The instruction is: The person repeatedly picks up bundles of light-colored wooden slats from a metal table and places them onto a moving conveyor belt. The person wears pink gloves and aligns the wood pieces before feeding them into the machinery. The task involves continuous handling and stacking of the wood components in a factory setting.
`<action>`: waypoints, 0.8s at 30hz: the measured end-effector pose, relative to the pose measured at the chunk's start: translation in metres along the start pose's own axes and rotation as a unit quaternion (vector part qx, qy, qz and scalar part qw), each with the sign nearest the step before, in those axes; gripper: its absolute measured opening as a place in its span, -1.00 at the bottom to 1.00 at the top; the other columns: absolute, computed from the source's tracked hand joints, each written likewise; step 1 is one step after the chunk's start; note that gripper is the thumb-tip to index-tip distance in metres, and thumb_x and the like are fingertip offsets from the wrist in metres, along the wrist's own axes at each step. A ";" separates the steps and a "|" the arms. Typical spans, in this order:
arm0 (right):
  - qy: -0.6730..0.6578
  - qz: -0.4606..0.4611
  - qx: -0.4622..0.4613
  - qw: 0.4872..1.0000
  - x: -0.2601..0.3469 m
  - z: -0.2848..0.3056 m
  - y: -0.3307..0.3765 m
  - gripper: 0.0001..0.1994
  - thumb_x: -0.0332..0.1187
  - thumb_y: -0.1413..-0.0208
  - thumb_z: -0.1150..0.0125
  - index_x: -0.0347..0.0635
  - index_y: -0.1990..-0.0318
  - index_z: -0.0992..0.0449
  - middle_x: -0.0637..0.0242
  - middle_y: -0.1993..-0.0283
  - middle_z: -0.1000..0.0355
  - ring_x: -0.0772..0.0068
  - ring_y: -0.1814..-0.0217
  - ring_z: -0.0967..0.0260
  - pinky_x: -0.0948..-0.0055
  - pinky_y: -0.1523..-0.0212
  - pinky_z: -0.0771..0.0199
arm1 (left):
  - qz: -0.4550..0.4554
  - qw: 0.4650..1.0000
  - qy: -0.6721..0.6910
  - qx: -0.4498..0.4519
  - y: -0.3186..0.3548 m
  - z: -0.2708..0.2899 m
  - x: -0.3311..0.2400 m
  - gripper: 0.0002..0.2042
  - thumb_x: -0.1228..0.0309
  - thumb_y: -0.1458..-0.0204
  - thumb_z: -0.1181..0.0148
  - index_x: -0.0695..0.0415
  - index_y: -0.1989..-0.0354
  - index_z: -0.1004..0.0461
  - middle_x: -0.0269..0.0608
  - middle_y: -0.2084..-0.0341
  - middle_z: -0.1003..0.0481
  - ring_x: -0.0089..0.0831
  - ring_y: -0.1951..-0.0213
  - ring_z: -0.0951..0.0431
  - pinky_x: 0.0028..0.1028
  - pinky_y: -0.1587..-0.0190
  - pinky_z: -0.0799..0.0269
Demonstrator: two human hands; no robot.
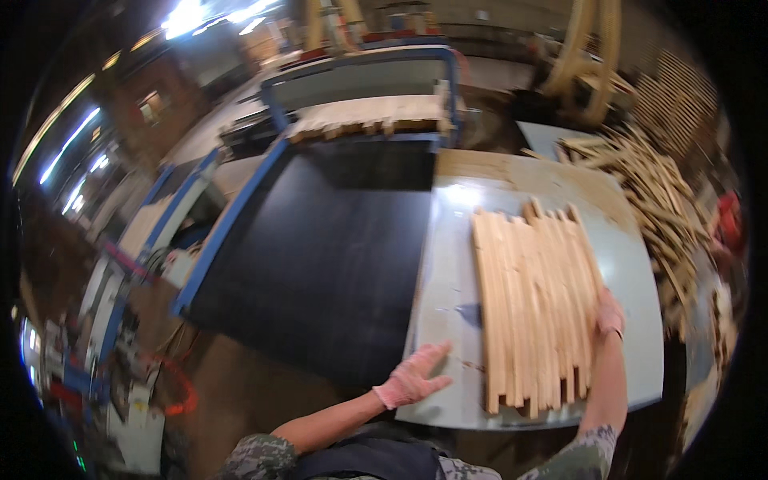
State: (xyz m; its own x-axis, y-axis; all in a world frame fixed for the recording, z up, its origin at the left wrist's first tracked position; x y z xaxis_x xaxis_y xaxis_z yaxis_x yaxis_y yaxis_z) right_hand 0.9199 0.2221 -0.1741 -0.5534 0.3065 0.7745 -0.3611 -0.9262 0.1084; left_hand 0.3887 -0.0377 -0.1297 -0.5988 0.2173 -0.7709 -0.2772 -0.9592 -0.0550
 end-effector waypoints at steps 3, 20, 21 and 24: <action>0.003 -0.095 0.015 0.995 0.016 -0.005 0.002 -0.15 0.37 -0.43 0.17 -0.33 -0.32 -0.55 -0.01 -0.30 -0.59 0.01 -0.28 -0.53 0.10 -0.32 -0.43 | -0.018 0.999 -0.042 -0.019 -0.007 -0.007 0.003 -0.19 0.12 -0.20 -0.36 0.27 -0.55 -0.22 0.24 -0.39 -0.39 0.14 -0.47 -0.30 -0.12 -0.58 -0.12; 0.407 0.120 -0.042 0.904 -0.026 -0.009 -0.034 -0.22 0.26 -0.51 0.14 -0.43 0.08 -0.70 -0.26 0.06 -0.64 -0.34 -0.06 -0.54 -0.08 -0.11 -0.47 | 0.032 0.998 0.026 -0.051 -0.025 -0.008 -0.013 -0.13 0.04 -0.27 -0.28 0.17 -0.65 -0.04 0.26 -0.48 -0.26 0.27 -0.54 -0.14 -0.02 -0.61 0.01; 0.359 0.113 -0.035 0.926 -0.012 -0.030 -0.019 -0.23 0.26 -0.51 0.12 -0.43 0.10 -0.69 -0.29 0.07 -0.62 -0.37 -0.06 -0.53 -0.09 -0.11 -0.47 | 0.058 0.996 0.027 -0.067 -0.023 -0.005 -0.012 -0.13 0.05 -0.27 -0.28 0.18 -0.65 -0.05 0.26 -0.49 -0.25 0.25 -0.54 -0.14 -0.03 -0.61 0.01; 0.327 0.089 -0.017 0.941 0.010 -0.053 0.034 -0.29 0.21 -0.54 0.12 -0.39 0.03 -0.66 -0.24 0.13 -0.61 -0.26 0.03 -0.55 -0.04 -0.07 -0.51 | 0.085 0.994 0.041 -0.063 -0.025 -0.004 -0.008 -0.08 -0.02 -0.25 -0.30 0.24 -0.64 -0.04 0.25 -0.56 -0.15 0.20 -0.57 -0.09 -0.08 -0.62 0.02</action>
State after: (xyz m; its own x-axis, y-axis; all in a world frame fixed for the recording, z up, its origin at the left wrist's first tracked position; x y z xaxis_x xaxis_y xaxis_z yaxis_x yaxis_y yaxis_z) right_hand 0.8628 0.2049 -0.1958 -0.9464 0.2278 0.2290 -0.2375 -0.9713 -0.0150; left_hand 0.4033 -0.0164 -0.1248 -0.5649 0.0404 -0.8242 -0.0790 -0.9969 0.0052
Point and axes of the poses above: each hand's wrist, its own y-axis away from the middle knuckle, its own z-axis out of the back of the hand, x = y × z, the point moved 5 cm from there along -y, towards the middle knuckle
